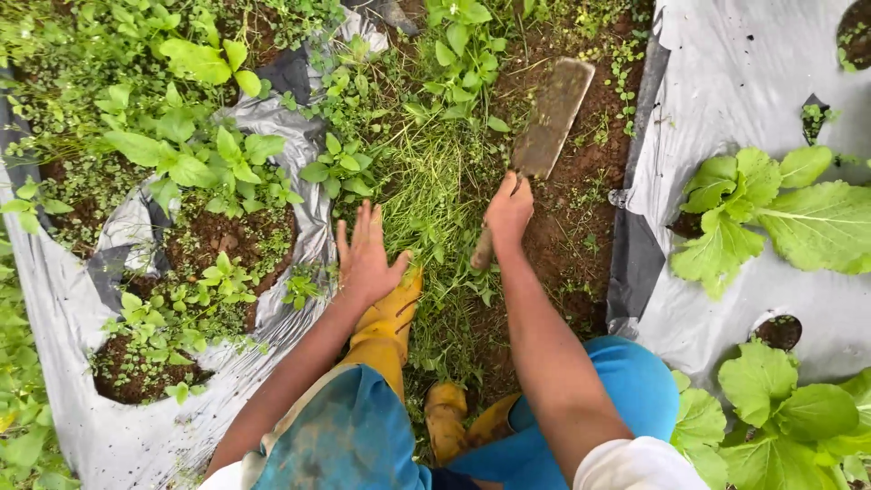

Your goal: Clearing weeds from a garden bed using a hand hoe and manual pulling.

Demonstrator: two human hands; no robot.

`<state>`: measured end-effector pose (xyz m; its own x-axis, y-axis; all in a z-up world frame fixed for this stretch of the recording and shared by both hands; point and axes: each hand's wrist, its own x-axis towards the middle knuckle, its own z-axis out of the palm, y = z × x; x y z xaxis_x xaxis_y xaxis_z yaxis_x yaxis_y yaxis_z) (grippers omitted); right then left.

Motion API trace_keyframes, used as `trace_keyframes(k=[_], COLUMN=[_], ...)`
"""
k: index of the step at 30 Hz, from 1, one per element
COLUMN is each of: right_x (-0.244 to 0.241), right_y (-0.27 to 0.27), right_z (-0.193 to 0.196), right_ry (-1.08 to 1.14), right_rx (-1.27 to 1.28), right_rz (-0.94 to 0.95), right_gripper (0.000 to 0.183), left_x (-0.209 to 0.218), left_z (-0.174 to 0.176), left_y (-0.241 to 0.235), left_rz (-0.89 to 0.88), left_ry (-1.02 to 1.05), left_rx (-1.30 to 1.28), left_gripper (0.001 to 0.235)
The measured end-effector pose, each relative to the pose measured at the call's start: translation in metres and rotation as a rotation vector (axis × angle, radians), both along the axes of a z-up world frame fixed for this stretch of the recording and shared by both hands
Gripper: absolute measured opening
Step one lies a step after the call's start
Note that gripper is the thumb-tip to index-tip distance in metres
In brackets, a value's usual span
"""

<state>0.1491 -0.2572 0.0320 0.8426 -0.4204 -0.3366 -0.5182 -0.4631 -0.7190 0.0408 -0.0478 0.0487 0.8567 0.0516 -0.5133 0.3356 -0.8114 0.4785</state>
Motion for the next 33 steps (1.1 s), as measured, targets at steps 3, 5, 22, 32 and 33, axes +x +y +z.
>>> trace_keyframes(k=[3, 5, 22, 32, 33], right_x=[-0.036, -0.031, -0.014, 0.015, 0.011], right_y=[0.023, 0.020, 0.001, -0.015, -0.013], right_z=[0.008, 0.012, -0.031, -0.080, -0.076], right_ry=[0.378, 0.328, 0.494, 0.310, 0.398], right_rx=[0.013, 0.075, 0.107, 0.163, 0.150], right_rz=[0.272, 0.221, 0.580, 0.491, 0.509], right_gripper=[0.029, 0.030, 0.038, 0.039, 0.049], left_x=[0.013, 0.000, -0.029, -0.017, -0.013], left_z=[0.029, 0.004, 0.032, 0.058, 0.064], left_y=[0.000, 0.006, 0.024, 0.022, 0.022], left_rz=[0.035, 0.011, 0.303, 0.425, 0.421], left_ry=[0.160, 0.169, 0.077, -0.063, -0.128], left_rx=[-0.252, -0.275, -0.616, -0.425, -0.394], left_gripper=[0.091, 0.080, 0.019, 0.049, 0.061])
